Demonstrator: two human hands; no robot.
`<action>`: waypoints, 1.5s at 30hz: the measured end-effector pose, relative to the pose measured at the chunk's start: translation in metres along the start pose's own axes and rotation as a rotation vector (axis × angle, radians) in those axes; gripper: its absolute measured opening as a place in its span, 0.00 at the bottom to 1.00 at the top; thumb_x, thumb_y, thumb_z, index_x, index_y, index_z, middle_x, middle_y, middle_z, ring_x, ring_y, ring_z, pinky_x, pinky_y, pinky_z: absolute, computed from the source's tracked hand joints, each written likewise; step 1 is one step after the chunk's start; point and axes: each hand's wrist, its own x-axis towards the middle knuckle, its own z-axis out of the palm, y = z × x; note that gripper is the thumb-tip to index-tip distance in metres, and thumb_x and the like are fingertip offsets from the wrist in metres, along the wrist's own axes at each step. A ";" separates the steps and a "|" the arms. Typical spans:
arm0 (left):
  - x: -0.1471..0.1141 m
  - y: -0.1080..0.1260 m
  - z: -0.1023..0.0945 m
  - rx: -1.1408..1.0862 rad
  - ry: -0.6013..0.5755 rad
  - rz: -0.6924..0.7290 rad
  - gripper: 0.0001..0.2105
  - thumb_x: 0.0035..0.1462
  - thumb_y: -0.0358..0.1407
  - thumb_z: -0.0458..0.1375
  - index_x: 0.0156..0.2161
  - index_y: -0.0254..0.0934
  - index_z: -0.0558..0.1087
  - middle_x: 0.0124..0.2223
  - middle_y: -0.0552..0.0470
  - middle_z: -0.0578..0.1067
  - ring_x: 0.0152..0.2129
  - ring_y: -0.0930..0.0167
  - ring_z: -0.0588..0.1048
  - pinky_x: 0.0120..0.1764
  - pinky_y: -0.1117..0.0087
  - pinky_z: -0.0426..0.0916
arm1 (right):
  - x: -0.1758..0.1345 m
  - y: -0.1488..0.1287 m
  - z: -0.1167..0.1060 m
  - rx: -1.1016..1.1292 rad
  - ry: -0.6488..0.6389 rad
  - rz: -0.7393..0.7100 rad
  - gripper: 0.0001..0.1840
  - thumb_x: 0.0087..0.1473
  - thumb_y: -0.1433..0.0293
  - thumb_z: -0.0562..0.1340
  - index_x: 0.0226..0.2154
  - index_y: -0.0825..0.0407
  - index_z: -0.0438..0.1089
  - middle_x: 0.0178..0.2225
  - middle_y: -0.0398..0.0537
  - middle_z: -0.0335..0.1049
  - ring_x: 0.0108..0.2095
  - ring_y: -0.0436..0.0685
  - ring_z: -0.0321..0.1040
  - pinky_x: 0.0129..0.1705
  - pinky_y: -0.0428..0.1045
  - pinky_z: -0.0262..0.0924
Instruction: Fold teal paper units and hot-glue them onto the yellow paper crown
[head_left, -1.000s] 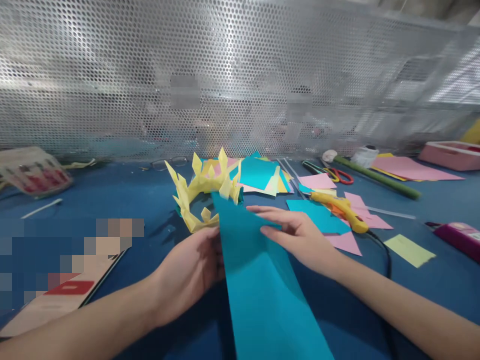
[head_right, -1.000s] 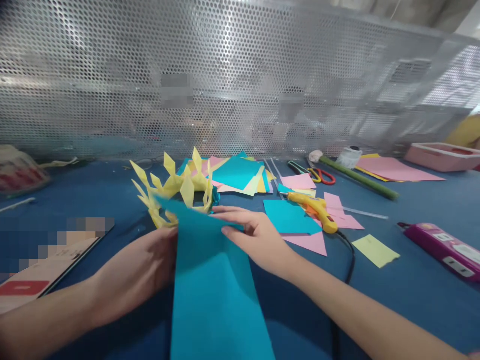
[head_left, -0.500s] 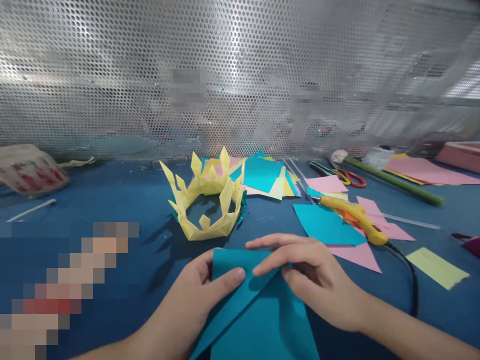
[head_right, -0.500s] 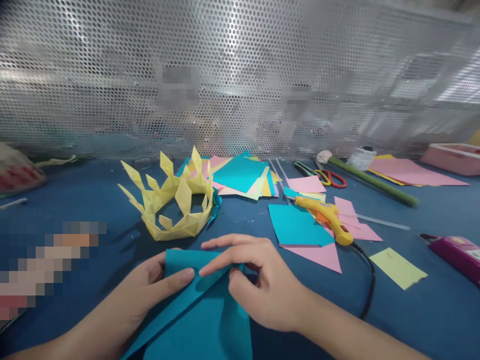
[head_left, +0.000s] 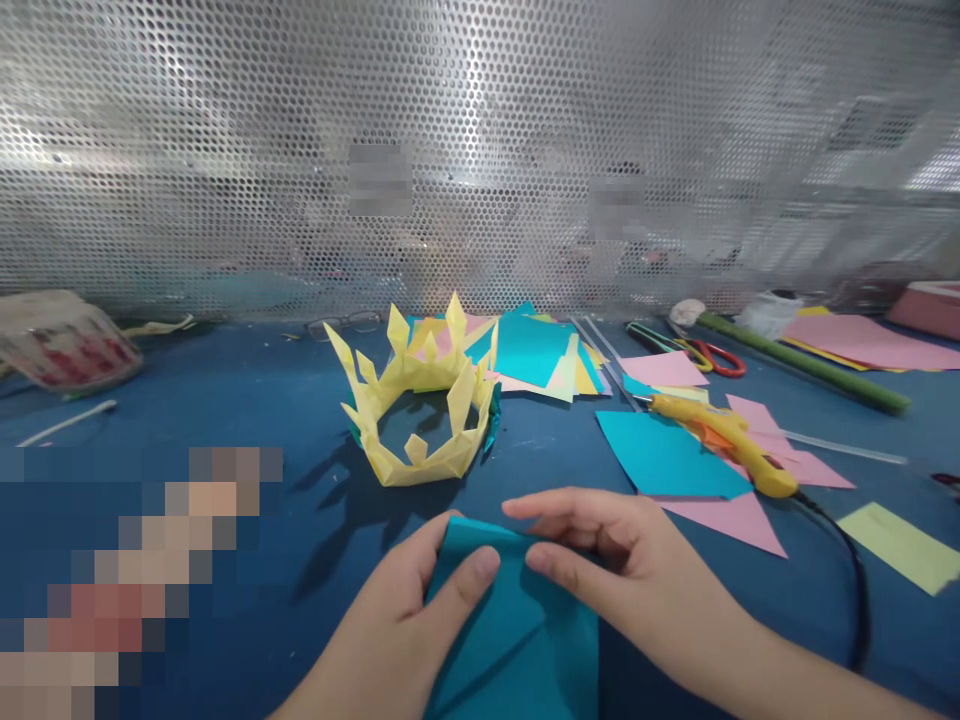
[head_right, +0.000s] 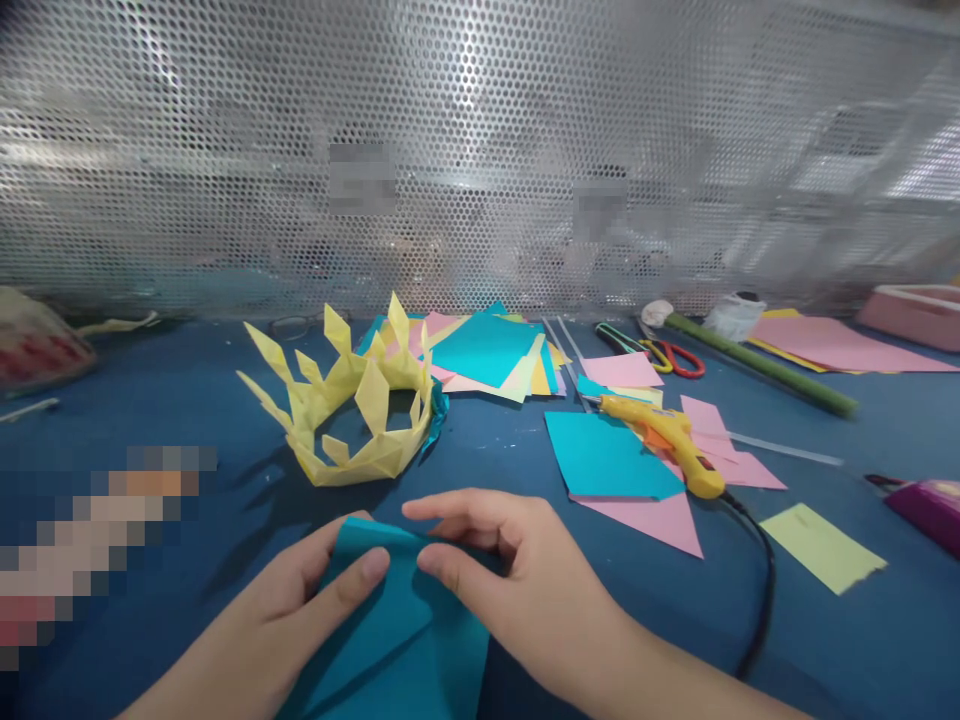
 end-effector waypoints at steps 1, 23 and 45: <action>0.000 0.001 0.001 0.081 -0.008 0.031 0.16 0.57 0.50 0.53 0.39 0.39 0.72 0.34 0.54 0.75 0.35 0.67 0.73 0.40 0.68 0.67 | -0.001 -0.001 0.000 -0.031 -0.001 0.002 0.12 0.53 0.66 0.64 0.42 0.45 0.76 0.32 0.42 0.78 0.31 0.50 0.72 0.31 0.41 0.63; -0.010 0.010 0.010 0.305 0.003 0.161 0.14 0.57 0.49 0.53 0.31 0.42 0.72 0.29 0.54 0.76 0.27 0.67 0.74 0.33 0.74 0.66 | -0.007 -0.003 0.013 -0.362 0.045 -0.168 0.12 0.56 0.61 0.60 0.30 0.49 0.75 0.20 0.40 0.70 0.19 0.48 0.62 0.22 0.42 0.55; -0.005 0.002 0.004 0.111 0.129 0.112 0.13 0.57 0.48 0.53 0.33 0.42 0.73 0.33 0.54 0.78 0.33 0.65 0.74 0.38 0.71 0.68 | -0.006 -0.003 -0.003 -0.427 0.096 -0.184 0.14 0.54 0.57 0.62 0.37 0.46 0.79 0.25 0.42 0.77 0.22 0.50 0.67 0.24 0.43 0.58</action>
